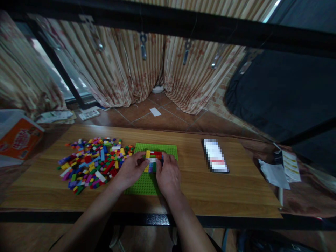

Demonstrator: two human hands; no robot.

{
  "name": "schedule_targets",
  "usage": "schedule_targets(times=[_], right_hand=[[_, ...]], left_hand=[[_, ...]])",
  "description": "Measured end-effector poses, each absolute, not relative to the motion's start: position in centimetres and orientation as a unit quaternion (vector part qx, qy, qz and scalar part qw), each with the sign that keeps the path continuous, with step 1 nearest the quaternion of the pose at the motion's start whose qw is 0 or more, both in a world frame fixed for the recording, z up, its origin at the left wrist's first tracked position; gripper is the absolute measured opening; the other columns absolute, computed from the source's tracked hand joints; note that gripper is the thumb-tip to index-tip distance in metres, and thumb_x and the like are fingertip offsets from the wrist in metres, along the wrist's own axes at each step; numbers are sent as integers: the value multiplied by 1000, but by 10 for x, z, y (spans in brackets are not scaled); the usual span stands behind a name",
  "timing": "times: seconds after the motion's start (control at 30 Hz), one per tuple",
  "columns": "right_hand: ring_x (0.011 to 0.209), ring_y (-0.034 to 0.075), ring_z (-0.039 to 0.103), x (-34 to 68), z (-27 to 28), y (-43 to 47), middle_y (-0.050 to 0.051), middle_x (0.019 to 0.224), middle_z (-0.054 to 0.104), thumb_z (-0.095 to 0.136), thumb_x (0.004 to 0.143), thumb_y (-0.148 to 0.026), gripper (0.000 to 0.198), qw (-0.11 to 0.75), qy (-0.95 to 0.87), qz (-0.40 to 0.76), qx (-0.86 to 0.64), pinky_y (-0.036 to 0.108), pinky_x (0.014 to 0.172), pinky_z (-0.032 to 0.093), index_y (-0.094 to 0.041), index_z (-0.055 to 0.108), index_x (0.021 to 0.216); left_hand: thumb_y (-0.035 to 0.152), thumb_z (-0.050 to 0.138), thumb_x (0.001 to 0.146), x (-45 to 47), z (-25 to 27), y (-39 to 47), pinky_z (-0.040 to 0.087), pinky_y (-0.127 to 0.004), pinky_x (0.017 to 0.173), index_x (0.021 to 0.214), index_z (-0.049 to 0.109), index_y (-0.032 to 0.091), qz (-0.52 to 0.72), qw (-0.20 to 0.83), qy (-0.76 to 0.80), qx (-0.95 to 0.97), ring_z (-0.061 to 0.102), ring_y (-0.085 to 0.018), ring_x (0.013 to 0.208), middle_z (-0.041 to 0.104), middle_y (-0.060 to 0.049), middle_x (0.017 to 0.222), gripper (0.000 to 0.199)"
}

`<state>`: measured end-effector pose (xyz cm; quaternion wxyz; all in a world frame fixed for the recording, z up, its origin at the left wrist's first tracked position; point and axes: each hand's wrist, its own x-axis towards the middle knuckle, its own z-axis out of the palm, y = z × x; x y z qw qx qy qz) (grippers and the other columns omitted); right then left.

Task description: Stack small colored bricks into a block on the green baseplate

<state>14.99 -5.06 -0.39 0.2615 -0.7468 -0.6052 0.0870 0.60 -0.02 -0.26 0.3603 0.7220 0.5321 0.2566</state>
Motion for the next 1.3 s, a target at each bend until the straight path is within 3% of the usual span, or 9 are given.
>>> schedule_targets(times=[0.33,0.6,0.87,1.3], right_hand=[[105,27,60,150,-5,-51,14,111,65,42,96,-31,37,269,-607,82,-743,40,93,47,-13,58,125],[107,29,60,150,-2,-49,17,115,65,40,97,-32,40,257,-597,100,-753,41,93,46,-10,58,126],[106,29,59,147,-7,-48,16,114,64,43,96,-39,43,256,-593,75,-760,41,90,46,-11,57,126],[108,30,56,140,-9,-46,15,113,61,45,95,-40,42,255,-574,74,-775,41,90,45,-17,57,128]], left_hand=[[26,53,88,4,-6,0,44,-25,63,114,63,14,257,354,532,725,63,-16,69,70,-5,79,30],[25,42,93,7,3,2,45,-26,66,103,67,15,247,335,549,725,65,-17,73,72,-7,85,29],[32,49,92,15,3,2,48,-28,77,110,67,13,241,319,587,703,68,-19,84,74,-11,94,31],[32,53,91,16,5,2,46,-27,73,105,68,12,231,319,593,703,67,-19,80,74,-11,90,29]])
